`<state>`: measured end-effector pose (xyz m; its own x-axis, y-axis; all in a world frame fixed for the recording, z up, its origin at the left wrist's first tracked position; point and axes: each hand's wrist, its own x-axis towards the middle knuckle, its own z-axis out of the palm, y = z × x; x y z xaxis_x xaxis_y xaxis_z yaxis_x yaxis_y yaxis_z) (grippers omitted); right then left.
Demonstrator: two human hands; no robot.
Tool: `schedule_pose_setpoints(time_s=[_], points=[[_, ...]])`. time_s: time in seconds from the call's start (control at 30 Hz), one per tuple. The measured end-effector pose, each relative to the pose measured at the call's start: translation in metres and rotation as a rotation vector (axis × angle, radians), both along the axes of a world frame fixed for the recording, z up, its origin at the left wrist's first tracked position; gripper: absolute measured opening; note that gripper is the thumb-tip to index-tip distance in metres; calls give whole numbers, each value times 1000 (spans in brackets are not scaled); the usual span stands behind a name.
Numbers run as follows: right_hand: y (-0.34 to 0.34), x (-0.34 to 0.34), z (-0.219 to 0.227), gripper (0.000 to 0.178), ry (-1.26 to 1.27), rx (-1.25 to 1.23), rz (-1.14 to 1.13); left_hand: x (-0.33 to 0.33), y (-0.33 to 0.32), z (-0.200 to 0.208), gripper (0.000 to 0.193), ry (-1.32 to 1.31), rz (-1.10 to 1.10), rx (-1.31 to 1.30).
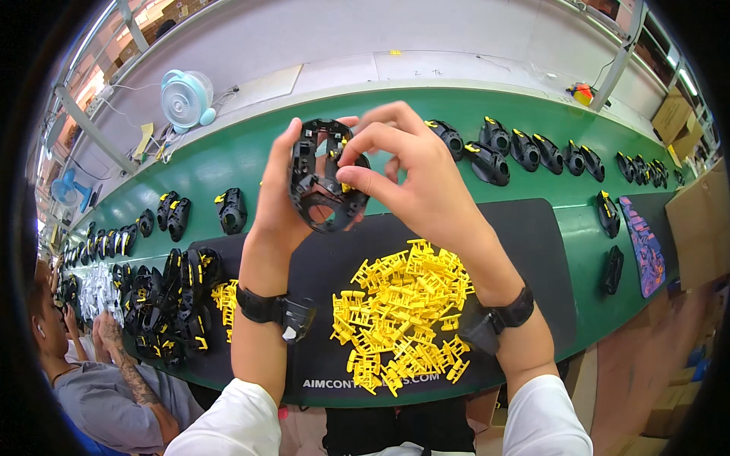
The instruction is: Insert small yellow plastic components into black computer mouse housings.
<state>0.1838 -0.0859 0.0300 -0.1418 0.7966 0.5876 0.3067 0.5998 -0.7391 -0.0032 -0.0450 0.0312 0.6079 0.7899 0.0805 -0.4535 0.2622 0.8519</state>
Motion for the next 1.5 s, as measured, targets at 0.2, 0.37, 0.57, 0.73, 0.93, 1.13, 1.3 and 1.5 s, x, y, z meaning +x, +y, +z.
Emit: schedule_pose_setpoints(time_s=[0.2, 0.37, 0.57, 0.73, 0.93, 1.13, 1.3, 1.5], points=[[-3, 5, 4, 39, -378, 349, 85, -14, 13, -9, 61, -96, -176, -151], [1, -1, -6, 34, -422, 346, 135, -19, 23, -25, 58, -62, -282, -312], [-1, -11, -14, 30, -411, 237, 202, -22, 30, -38, 54, -13, -221, -320], [3, -20, -28, 35, -342, 109, 192, -46, 57, -56, 60, 27, -193, -141], [-4, -20, -49, 28, -914, -258, 306, -44, 59, -74, 70, 1419, 753, 638], [-4, -30, -50, 18, -990, -417, 284, -39, 54, -77, 72, 1596, 663, 656], [-13, -21, -42, 17, -974, -386, 261, -33, 51, -68, 67, 1600, 710, 681], [0, -18, -46, 12, -716, -361, 309, -38, 54, -64, 52, 1471, 832, 749]])
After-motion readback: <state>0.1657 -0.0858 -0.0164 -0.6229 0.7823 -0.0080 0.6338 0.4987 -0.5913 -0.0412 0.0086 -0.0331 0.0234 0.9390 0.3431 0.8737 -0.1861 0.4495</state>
